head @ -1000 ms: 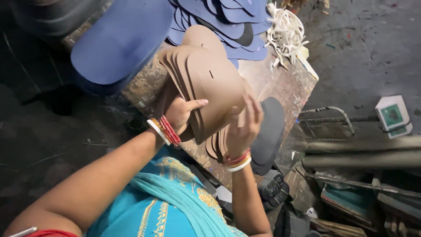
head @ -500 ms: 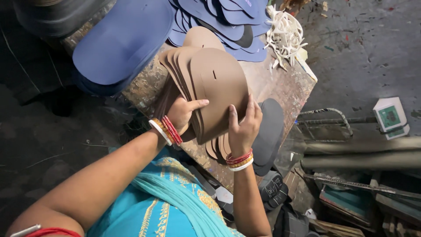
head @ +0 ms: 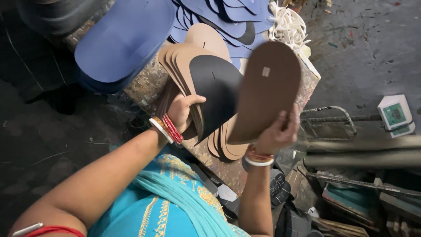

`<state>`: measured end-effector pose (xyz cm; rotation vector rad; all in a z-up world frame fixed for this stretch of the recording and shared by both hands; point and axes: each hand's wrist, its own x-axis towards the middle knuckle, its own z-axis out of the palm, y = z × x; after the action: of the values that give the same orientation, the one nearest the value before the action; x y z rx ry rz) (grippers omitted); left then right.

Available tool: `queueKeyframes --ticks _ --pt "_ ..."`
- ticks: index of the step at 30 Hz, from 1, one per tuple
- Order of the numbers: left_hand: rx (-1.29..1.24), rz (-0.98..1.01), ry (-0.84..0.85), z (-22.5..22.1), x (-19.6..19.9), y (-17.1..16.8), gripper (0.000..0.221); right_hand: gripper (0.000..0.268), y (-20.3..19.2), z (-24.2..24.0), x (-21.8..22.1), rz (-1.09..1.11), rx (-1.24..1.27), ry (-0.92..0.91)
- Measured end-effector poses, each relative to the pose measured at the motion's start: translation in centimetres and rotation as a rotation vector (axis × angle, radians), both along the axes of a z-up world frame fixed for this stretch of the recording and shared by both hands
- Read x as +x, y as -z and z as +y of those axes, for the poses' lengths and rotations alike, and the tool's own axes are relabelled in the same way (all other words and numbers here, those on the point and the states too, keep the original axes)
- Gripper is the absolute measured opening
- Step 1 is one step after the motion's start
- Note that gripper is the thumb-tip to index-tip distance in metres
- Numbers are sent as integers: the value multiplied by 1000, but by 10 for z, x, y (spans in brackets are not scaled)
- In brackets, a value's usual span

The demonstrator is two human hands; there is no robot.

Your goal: Sorting, inspecting, and bundling shoe insoles and soles at a workstation.

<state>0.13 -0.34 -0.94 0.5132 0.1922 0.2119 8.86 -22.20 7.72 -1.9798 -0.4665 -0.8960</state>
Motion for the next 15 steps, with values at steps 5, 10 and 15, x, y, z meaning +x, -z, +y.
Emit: queueKeyframes --ticks 5,10,15 --pt "-10 28 -6 -1 -7 -21 34 39 117 -81 70 209 -322 -36" --pt "54 -9 -19 -2 -1 -24 41 32 44 5 -17 163 -383 -420" --pt "104 29 -28 3 -4 -20 38 25 46 -32 -7 -44 -232 141"
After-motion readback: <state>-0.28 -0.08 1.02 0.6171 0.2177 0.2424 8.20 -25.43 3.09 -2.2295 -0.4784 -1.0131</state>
